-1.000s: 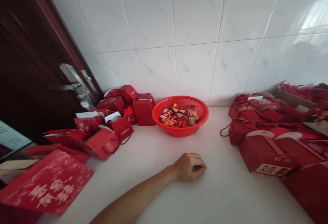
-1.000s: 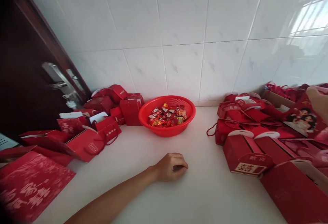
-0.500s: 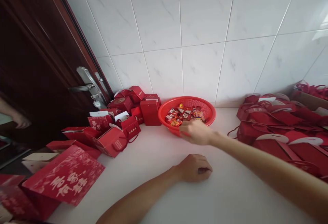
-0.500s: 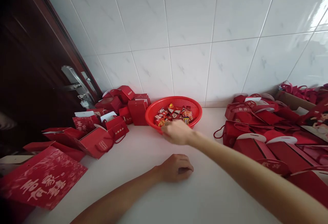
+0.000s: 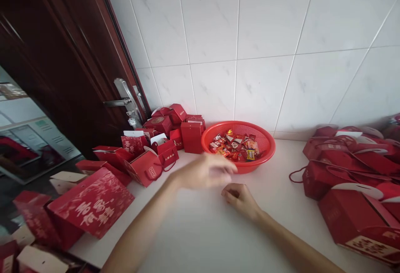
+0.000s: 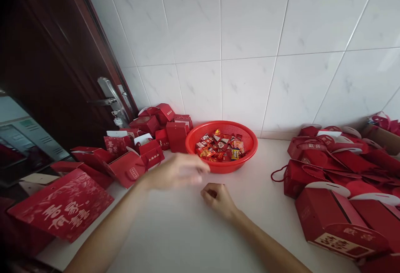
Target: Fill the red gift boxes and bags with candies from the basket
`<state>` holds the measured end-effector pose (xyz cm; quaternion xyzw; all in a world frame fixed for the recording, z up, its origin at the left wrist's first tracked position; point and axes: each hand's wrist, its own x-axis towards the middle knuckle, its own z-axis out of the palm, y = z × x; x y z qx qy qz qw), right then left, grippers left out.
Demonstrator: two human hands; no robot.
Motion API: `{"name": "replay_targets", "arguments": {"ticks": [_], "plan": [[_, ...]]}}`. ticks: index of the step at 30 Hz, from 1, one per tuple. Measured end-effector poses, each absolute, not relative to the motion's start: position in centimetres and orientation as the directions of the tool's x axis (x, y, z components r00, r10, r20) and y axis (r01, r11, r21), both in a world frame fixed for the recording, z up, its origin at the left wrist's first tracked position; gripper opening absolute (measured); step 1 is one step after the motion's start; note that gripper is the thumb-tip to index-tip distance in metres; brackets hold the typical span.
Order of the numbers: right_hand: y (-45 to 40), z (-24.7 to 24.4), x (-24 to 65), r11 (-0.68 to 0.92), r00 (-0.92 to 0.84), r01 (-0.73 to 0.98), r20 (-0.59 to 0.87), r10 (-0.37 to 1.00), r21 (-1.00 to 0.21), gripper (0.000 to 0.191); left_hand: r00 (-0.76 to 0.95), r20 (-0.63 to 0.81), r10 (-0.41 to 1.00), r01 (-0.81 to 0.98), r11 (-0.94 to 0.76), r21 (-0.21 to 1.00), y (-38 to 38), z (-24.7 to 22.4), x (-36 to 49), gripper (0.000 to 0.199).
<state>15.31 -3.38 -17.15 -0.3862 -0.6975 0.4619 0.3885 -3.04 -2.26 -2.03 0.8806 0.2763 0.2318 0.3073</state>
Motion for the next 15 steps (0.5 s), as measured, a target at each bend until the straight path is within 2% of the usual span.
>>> {"name": "replay_targets", "arguments": {"ticks": [1,3,6,11,15], "plan": [[-3.5,-17.5,15.3,0.259,-0.395,0.175,0.173,0.902,-0.95,0.028,0.582,0.355,0.731,0.433,-0.649,0.626,-1.2,-1.4,-4.2,0.026],[-3.6,-17.9,15.2,0.235,-0.399,0.164,0.153,0.904,-0.958,0.029,0.333,0.47,0.817,0.589,-0.57,0.573,1.0,-0.7,-6.6,0.026],[-3.7,-18.1,15.1,0.216,-0.419,0.154,0.134,0.898,-0.964,0.029,0.059,0.422,0.905,0.729,-0.327,0.601,2.9,-0.3,-10.1,0.028],[-3.7,-18.0,15.2,0.212,-0.436,0.165,0.121,0.892,-0.963,0.026,-0.154,0.359,0.92,0.929,0.011,0.369,1.3,0.9,-14.2,0.031],[-3.7,-17.9,15.3,0.221,-0.445,0.187,0.118,0.888,-0.957,0.023,-0.349,0.203,0.915,0.927,0.306,0.215,-0.8,1.2,-16.4,0.032]]}}
